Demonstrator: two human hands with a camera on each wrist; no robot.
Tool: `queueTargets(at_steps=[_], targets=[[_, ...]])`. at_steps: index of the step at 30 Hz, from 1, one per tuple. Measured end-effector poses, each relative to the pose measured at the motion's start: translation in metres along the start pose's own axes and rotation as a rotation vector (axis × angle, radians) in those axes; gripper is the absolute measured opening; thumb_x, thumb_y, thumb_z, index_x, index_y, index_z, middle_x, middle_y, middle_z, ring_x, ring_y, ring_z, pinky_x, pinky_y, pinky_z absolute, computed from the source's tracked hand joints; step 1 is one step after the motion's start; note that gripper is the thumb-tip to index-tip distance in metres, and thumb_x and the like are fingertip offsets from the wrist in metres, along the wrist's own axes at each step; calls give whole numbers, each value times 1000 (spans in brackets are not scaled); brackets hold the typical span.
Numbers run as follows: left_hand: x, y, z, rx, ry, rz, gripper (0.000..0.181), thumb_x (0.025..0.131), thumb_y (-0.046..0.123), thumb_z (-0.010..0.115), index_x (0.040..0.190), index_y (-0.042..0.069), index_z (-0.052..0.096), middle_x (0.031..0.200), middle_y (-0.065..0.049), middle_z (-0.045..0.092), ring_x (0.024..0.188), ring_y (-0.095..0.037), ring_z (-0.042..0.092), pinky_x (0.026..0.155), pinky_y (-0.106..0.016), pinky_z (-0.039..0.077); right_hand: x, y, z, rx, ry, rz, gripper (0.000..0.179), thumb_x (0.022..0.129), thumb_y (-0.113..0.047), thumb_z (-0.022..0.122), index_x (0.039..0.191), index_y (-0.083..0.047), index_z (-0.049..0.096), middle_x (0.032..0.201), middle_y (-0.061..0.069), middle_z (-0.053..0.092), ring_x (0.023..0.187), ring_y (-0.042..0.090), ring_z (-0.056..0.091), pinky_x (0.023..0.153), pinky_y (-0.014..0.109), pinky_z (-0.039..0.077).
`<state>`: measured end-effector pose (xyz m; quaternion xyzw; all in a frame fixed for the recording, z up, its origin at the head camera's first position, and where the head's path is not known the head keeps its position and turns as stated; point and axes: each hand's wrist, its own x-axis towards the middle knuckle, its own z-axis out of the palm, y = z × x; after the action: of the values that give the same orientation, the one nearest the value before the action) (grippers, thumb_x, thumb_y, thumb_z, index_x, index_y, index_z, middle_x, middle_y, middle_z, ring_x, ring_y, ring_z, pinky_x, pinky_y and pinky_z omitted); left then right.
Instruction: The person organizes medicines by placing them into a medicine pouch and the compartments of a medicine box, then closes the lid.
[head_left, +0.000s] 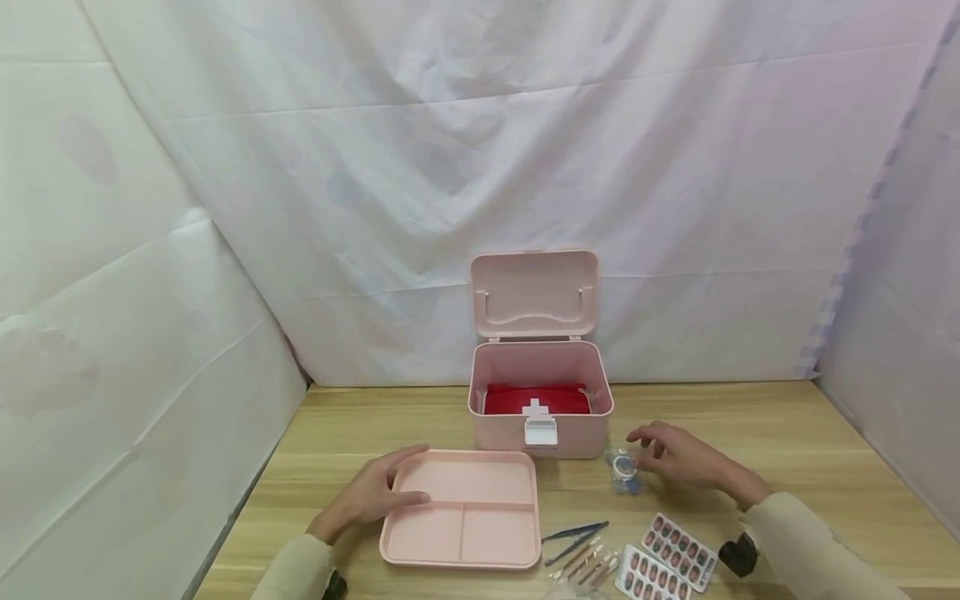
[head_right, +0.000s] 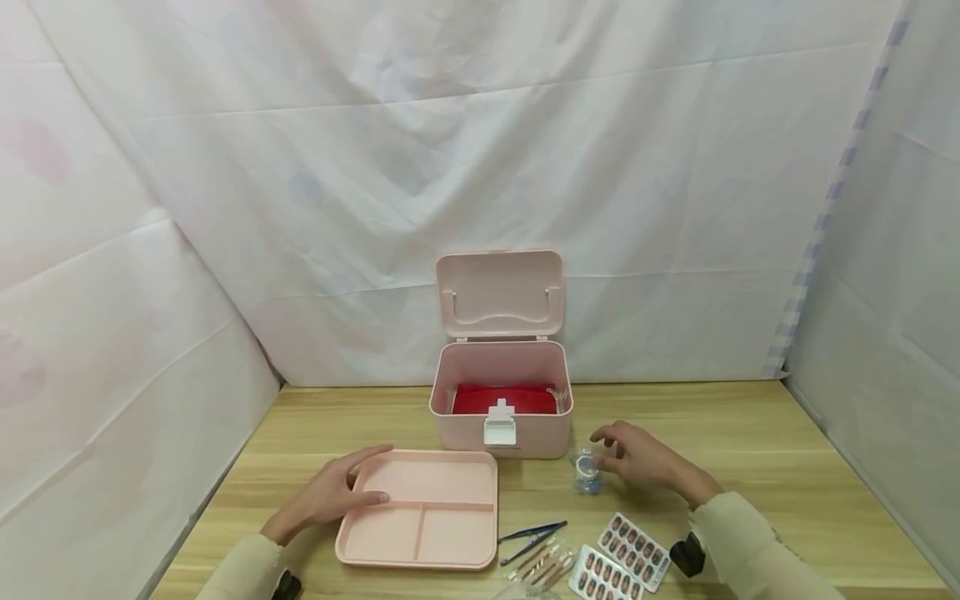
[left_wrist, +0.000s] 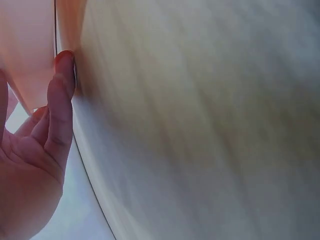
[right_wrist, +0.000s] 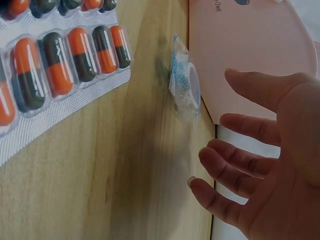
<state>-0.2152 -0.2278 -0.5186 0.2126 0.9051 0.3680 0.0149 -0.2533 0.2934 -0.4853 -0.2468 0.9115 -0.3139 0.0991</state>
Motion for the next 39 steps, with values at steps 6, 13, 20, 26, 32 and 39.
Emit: queueTargets(at_steps=[6, 13, 20, 26, 32, 39], targets=[[4, 3, 3, 83, 10, -1, 77, 77, 53, 80, 142, 20, 55, 116, 1, 69, 98, -9, 60, 88, -31, 51, 0, 0, 3, 15, -27, 28, 48, 93, -33, 68, 129, -2, 58, 110, 9, 58, 90, 16, 55, 70, 27, 48], [8, 4, 6, 93, -20, 17, 76, 78, 52, 79, 142, 18, 55, 74, 6, 51, 68, -3, 46, 68, -21, 42, 0, -1, 4, 16, -42, 58, 53, 93, -34, 68, 132, -1, 55, 111, 11, 58, 92, 17, 55, 73, 30, 49], [7, 4, 9, 163, -32, 5, 77, 78, 58, 76, 142, 23, 54, 92, 2, 63, 83, -8, 53, 75, -27, 47, 3, 3, 7, 39, -68, 88, 58, 93, -40, 68, 134, -2, 55, 113, 9, 56, 96, 19, 55, 77, 33, 49], [6, 5, 10, 147, -36, -5, 79, 79, 59, 75, 144, 19, 52, 137, -5, 61, 120, -24, 58, 99, -50, 48, 6, 3, 7, 42, -86, 104, 57, 93, -39, 68, 134, -3, 55, 113, 9, 56, 96, 20, 54, 78, 35, 48], [5, 5, 12, 32, -91, -56, 81, 84, 54, 73, 151, 19, 43, 148, -9, 50, 134, -32, 47, 107, -57, 39, 8, 4, 8, 75, -85, 111, 51, 93, -36, 68, 132, -5, 57, 112, 9, 56, 96, 21, 53, 78, 37, 47], [5, 6, 11, -28, -134, -103, 80, 86, 52, 72, 154, 23, 38, 153, -9, 43, 138, -33, 42, 110, -58, 35, 10, 7, 9, 129, -67, 101, 45, 91, -30, 71, 126, -4, 61, 109, 10, 56, 91, 20, 50, 73, 32, 44]])
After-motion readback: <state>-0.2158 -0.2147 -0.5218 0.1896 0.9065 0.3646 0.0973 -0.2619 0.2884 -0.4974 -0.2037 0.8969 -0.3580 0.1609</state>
